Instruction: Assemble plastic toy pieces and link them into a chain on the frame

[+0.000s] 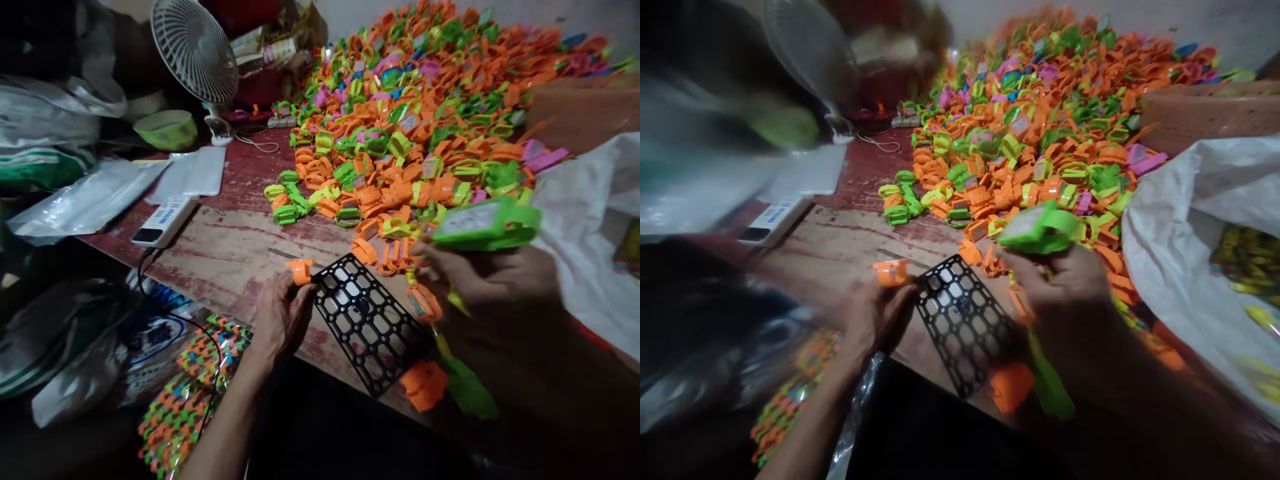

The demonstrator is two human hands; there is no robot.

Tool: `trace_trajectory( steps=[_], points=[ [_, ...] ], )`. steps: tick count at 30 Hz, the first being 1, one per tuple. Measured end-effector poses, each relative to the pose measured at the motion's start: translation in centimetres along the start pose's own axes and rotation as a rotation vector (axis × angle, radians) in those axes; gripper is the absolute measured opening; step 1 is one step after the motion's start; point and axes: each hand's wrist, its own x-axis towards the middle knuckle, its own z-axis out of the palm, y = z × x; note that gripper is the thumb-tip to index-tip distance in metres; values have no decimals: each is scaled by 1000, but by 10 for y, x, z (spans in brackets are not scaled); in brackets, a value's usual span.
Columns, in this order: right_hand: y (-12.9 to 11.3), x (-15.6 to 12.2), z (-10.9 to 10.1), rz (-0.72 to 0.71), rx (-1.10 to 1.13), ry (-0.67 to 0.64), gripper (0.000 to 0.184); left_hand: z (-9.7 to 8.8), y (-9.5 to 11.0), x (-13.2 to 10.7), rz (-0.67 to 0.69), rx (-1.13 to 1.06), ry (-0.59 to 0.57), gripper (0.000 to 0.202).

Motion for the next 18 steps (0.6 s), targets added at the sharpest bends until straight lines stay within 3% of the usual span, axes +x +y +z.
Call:
trace_trajectory(
  steps=[2,3,5,7,11,15,18],
  points=[
    [-25,-10,41,109,204,-25,22,-1,-1,2,10,3,-7,25],
    [-33,-14,61,157,302,-142,22,-1,0,2,17,4,-8,23],
    [-38,-18,91,223,439,-227,29,-1,2,3,34,1,-12,21],
    [-33,-18,111,282,465,-197,31,0,3,3,61,-4,-21,20],
    [-11,-12,129,343,345,-101,25,0,3,4,123,7,-28,21],
    [2,-8,132,343,214,-171,22,-1,2,4,143,53,-41,22],
    [-1,-6,128,252,55,-218,14,-2,2,4,129,98,-38,19]
  ],
)
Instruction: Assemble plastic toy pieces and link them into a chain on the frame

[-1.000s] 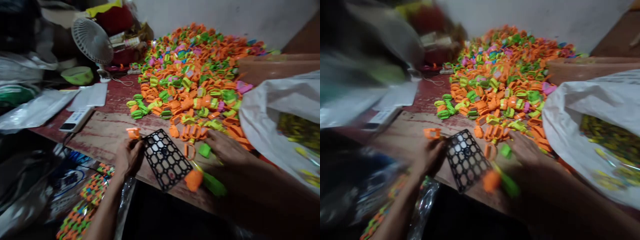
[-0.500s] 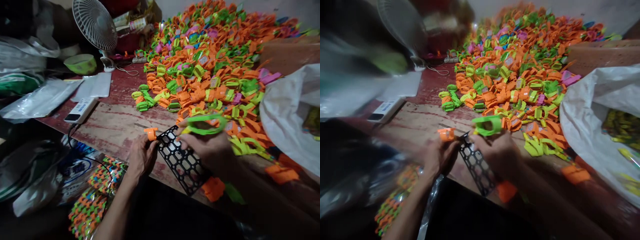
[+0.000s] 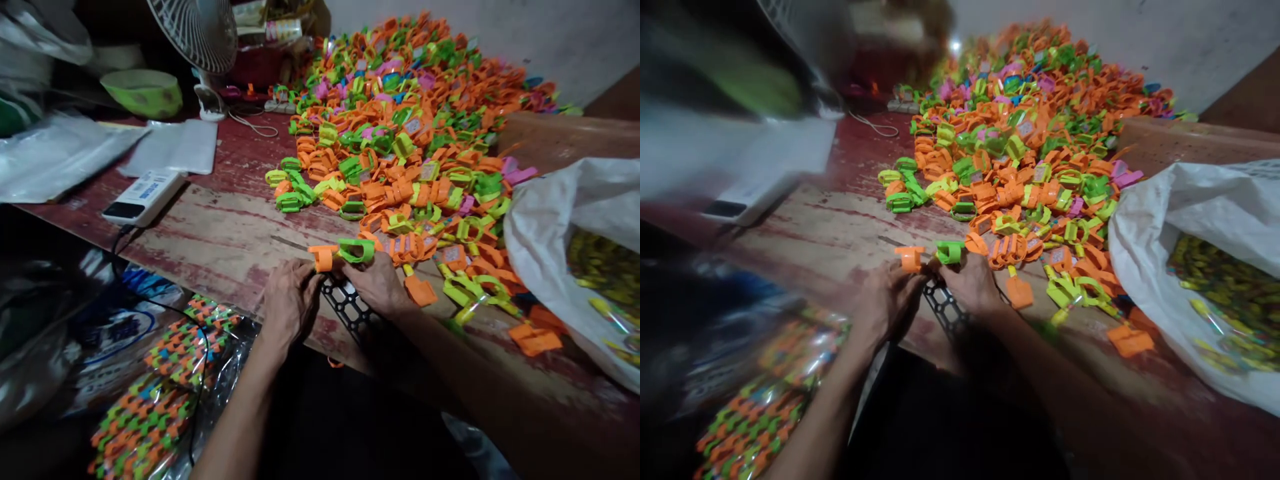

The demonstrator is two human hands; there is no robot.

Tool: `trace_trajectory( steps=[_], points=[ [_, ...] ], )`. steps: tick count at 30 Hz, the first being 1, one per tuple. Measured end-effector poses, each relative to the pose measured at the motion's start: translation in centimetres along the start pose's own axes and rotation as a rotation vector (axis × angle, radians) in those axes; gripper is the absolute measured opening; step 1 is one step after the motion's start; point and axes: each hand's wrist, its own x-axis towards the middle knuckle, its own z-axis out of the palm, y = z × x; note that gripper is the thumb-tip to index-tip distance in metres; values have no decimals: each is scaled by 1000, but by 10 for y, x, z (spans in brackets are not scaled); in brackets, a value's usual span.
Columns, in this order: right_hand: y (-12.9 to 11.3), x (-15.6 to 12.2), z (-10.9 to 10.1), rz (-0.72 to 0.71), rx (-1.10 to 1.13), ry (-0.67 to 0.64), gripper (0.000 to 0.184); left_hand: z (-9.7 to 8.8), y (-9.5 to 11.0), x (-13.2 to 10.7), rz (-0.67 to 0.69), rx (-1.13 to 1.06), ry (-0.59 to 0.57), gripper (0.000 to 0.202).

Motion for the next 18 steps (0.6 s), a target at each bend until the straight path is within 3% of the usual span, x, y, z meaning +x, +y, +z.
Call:
trace_trajectory(
  steps=[3,9,15,18],
  points=[
    [-5,1,-4,-179,-171,12,5,-1,-1,0,-4,-7,15,17],
    [6,8,-4,-527,-205,21,9,-3,9,1,-90,-245,71,28],
    [13,12,0,-534,-164,36,14,3,14,1,-71,-225,128,22],
    [11,13,-1,-663,-163,32,17,6,10,-3,-57,-188,145,24]
  ],
)
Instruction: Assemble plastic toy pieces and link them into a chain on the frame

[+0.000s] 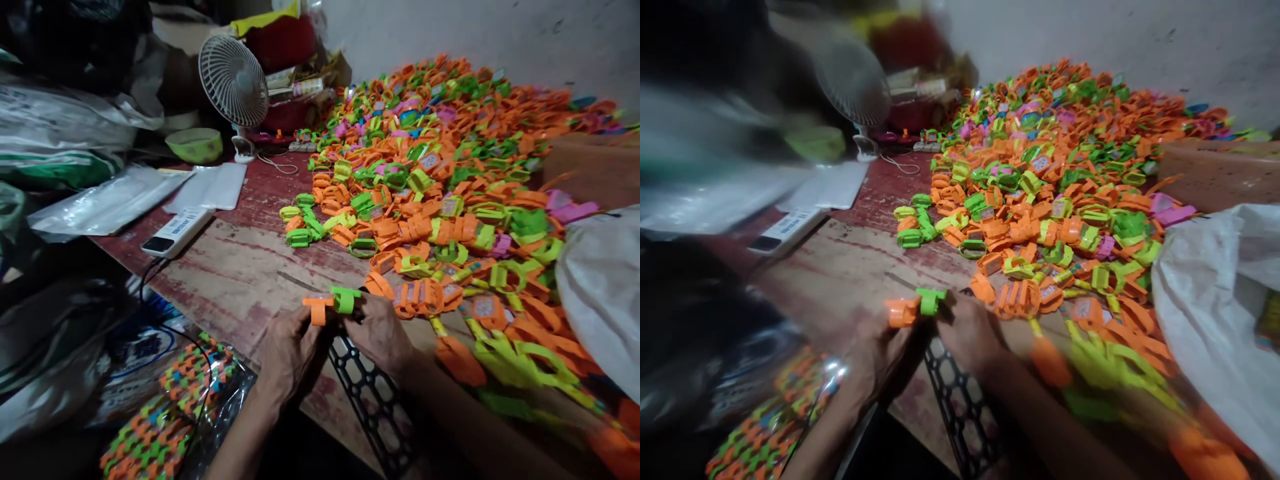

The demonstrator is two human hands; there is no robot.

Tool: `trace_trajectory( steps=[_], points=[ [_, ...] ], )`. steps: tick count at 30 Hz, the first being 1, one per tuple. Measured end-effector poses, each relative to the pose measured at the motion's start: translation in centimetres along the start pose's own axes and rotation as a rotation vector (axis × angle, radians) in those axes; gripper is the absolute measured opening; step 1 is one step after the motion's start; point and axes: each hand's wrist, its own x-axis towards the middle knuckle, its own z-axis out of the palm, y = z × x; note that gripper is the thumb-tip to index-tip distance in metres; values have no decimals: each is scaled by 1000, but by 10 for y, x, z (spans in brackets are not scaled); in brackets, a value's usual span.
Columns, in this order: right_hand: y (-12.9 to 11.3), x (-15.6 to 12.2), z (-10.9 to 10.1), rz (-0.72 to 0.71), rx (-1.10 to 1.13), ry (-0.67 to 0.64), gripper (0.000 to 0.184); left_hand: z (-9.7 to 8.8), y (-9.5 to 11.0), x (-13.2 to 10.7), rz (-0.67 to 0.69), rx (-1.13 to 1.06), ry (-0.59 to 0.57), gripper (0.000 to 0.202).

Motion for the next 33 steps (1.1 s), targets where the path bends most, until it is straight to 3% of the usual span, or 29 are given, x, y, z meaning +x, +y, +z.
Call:
trace_trajectory(
  steps=[3,9,15,20,29,33],
  points=[
    [1,1,-2,-70,25,-9,18,0,1,-3,10,49,18,25],
    [4,-2,0,5,35,-54,14,3,6,1,146,91,111,25],
    [5,-3,2,19,26,-47,14,2,10,0,73,21,72,27],
    [3,-6,6,-72,-20,12,16,2,8,-1,-26,-65,26,25],
    [6,1,2,-107,-8,-11,17,4,6,2,128,-70,86,25],
    [4,0,3,-112,-12,-8,17,3,10,0,95,-56,77,24]
  ],
)
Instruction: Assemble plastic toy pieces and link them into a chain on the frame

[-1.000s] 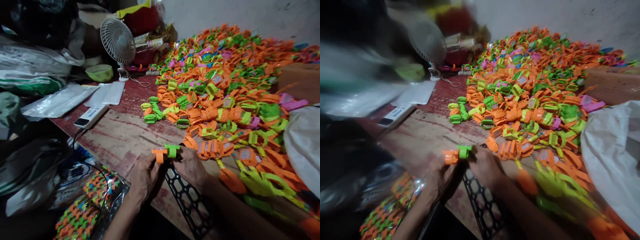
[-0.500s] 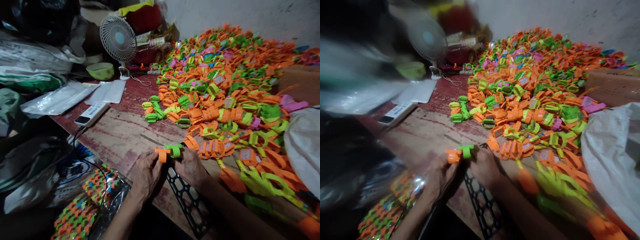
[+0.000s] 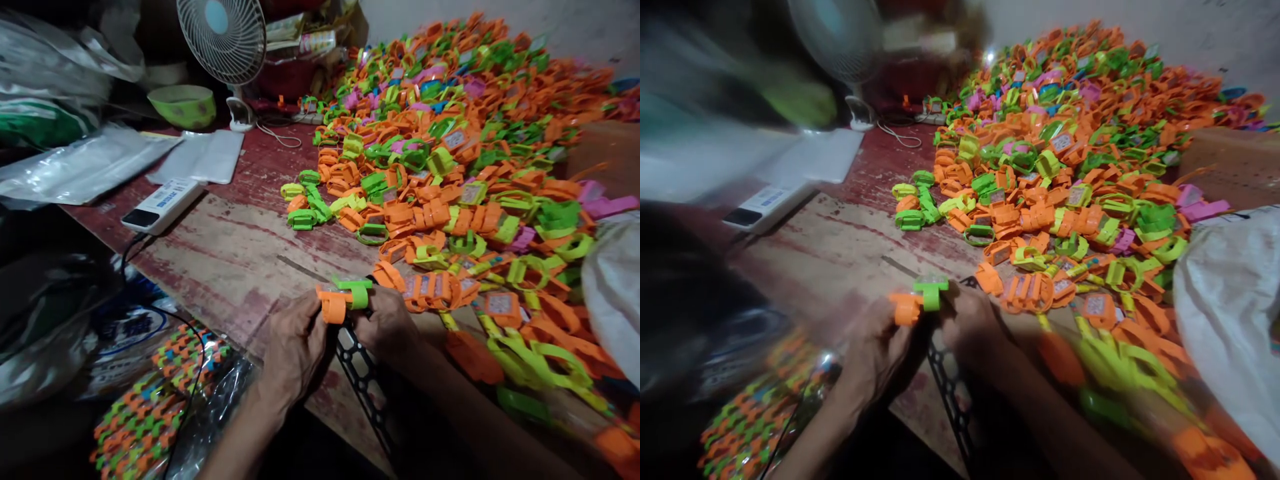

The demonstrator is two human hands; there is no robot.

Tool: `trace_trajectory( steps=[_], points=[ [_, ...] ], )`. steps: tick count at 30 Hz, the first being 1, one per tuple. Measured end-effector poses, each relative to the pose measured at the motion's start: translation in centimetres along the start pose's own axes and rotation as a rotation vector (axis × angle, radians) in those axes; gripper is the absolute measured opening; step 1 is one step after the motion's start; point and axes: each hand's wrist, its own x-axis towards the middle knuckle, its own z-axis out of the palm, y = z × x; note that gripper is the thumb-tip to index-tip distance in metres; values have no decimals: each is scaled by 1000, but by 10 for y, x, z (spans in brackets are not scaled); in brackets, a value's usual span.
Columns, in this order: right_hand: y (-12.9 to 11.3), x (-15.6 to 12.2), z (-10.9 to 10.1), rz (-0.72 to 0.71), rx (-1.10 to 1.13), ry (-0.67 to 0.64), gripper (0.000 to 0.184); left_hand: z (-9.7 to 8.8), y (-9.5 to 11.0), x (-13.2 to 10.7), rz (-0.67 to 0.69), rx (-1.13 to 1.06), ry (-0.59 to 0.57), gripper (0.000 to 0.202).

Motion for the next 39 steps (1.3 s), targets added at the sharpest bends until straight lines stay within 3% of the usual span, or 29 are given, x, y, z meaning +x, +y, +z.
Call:
trace_trajectory(
  steps=[4,12,19,24,31,39],
  points=[
    [0,-2,0,-27,-45,36,18,-2,2,-2,-111,-6,-17,24],
    [-4,-6,3,87,32,-24,18,1,-16,-5,-198,62,-78,24],
    [-4,0,0,171,88,-171,19,-5,4,5,-270,40,-123,37],
    [-4,-1,1,216,31,-173,21,-4,8,4,-255,22,-95,31],
    [-2,-2,2,172,73,-147,23,-3,4,-1,-260,41,-102,32],
    [-11,5,-2,235,29,-233,24,-5,0,0,-313,53,-121,37]
  ],
)
